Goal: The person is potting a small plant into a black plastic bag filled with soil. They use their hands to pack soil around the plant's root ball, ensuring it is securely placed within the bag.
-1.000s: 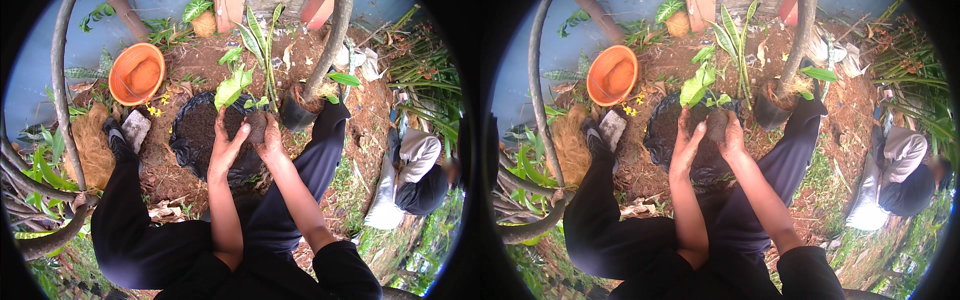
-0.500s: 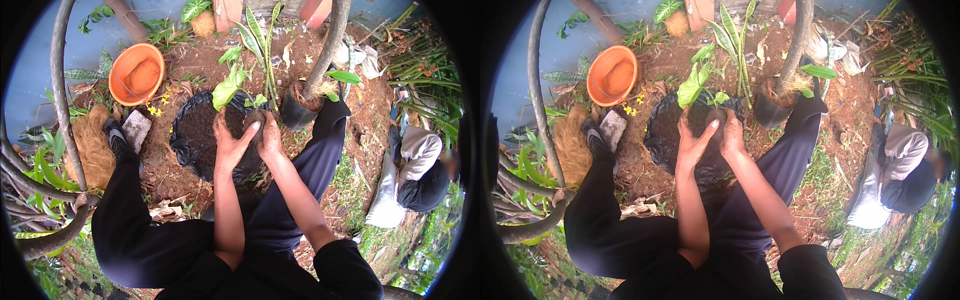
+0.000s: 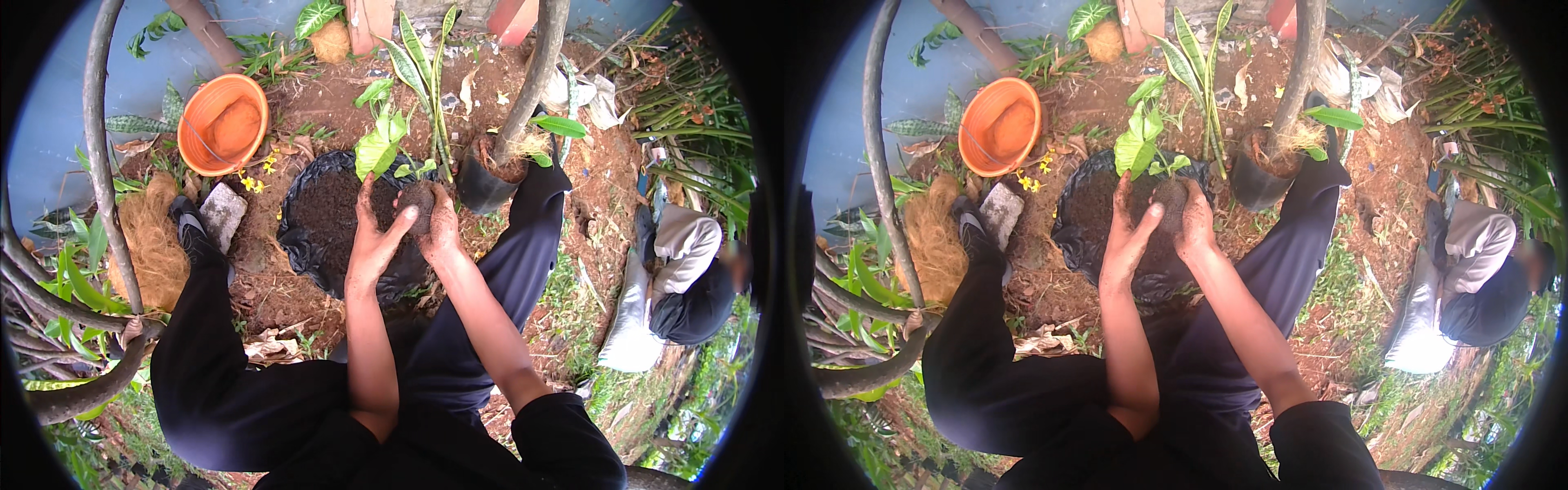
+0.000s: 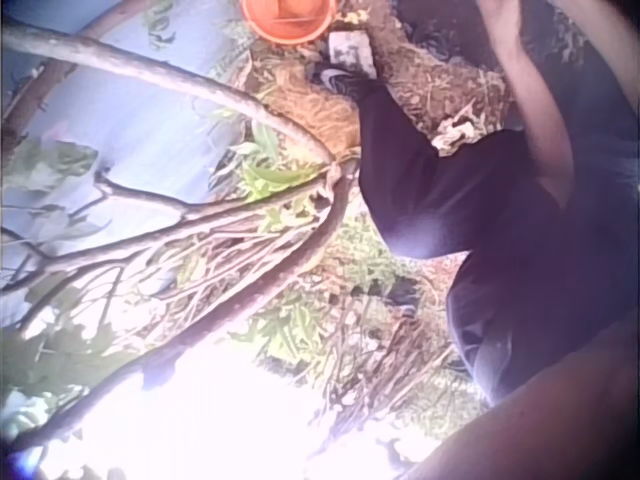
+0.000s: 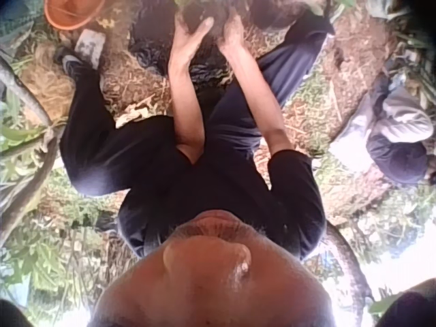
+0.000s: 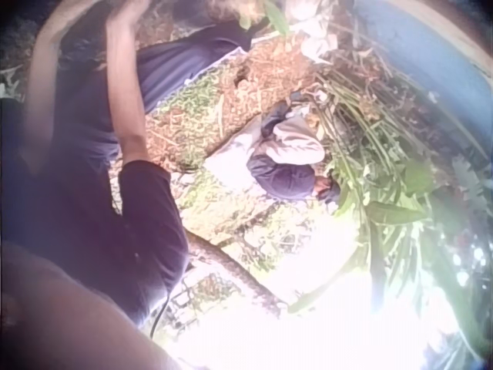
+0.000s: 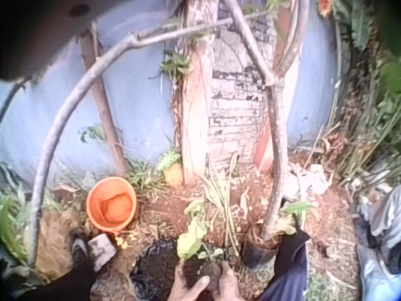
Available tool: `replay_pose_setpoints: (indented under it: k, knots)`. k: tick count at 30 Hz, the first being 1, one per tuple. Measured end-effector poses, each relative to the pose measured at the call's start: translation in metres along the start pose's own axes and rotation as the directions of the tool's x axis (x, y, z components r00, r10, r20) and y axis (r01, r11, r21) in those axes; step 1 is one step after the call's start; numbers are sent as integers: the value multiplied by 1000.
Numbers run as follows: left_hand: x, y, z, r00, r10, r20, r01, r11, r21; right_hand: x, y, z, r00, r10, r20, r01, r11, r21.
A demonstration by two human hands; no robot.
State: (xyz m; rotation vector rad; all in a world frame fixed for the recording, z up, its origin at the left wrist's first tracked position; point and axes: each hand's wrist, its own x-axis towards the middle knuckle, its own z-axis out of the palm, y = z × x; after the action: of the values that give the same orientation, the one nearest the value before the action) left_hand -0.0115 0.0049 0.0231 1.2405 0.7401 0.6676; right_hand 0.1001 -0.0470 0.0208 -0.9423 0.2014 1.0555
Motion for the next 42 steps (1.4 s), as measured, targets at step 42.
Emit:
replay_pose_setpoints:
  k: [42]
  knots:
    - [-3, 18, 2, 986, -166, 6, 164, 966, -198, -13, -5, -1, 956, 15, 293, -36, 997, 68]
